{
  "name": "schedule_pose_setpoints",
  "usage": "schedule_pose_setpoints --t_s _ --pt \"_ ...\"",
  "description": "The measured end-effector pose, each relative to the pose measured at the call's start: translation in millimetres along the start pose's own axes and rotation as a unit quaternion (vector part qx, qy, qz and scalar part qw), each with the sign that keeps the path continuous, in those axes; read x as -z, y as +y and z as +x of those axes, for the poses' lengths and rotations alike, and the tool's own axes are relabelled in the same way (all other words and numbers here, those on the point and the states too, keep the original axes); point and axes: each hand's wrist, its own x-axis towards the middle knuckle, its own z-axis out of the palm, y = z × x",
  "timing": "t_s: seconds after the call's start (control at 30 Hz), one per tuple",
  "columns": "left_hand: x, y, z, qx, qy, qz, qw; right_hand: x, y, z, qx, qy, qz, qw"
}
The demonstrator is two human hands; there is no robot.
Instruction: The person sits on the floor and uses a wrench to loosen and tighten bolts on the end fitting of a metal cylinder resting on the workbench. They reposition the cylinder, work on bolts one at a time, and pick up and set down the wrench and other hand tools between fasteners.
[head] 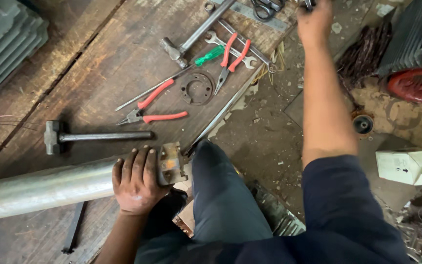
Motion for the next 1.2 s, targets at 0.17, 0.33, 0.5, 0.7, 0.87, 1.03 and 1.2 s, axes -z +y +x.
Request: schedule_pose_setpoints --t_s 0.17,0.33,0.5,0.7,0.87,1.03,1.2 --pt "7.5 1.6 -12.0 0.006 -0.001 -0.013 1.0 39.8 -56.2 -113.2 -0.136 0.129 0.248 0.95" --pt "20.1 -0.6 -36.3 0.005 -0.017 -0.035 0.999 73.3 -189.3 -291.2 -0.198 -0.081 0.342 0.915" --pt "48.8 -2.1 -64.8 0.013 -0.058 -0.053 0.997 78.3 -303.1 -353.4 -0.186 -0.293 0.327 0.879" --pt "99.2 -35.7 -88.0 0.045 -0.123 -0.128 0.983 72.0 -350.6 -380.2 -0.096 -0.353 0.254 0.895" --pt "133.5 -99.5 -139.4 0.163 -0.11 -0.036 0.98 59.2 -358.0 -405.0 0.028 -0.324 0.202 0.924" --pt "164.5 -143.2 -239.1 0.374 -0.044 0.034 0.926 58.7 -374.7 -408.9 0.014 -0.329 0.157 0.931" --pt "155.1 -142.2 -313.6 0.457 -0.064 -0.048 0.886 61.5 -386.2 -411.5 -0.012 -0.342 0.132 0.93"
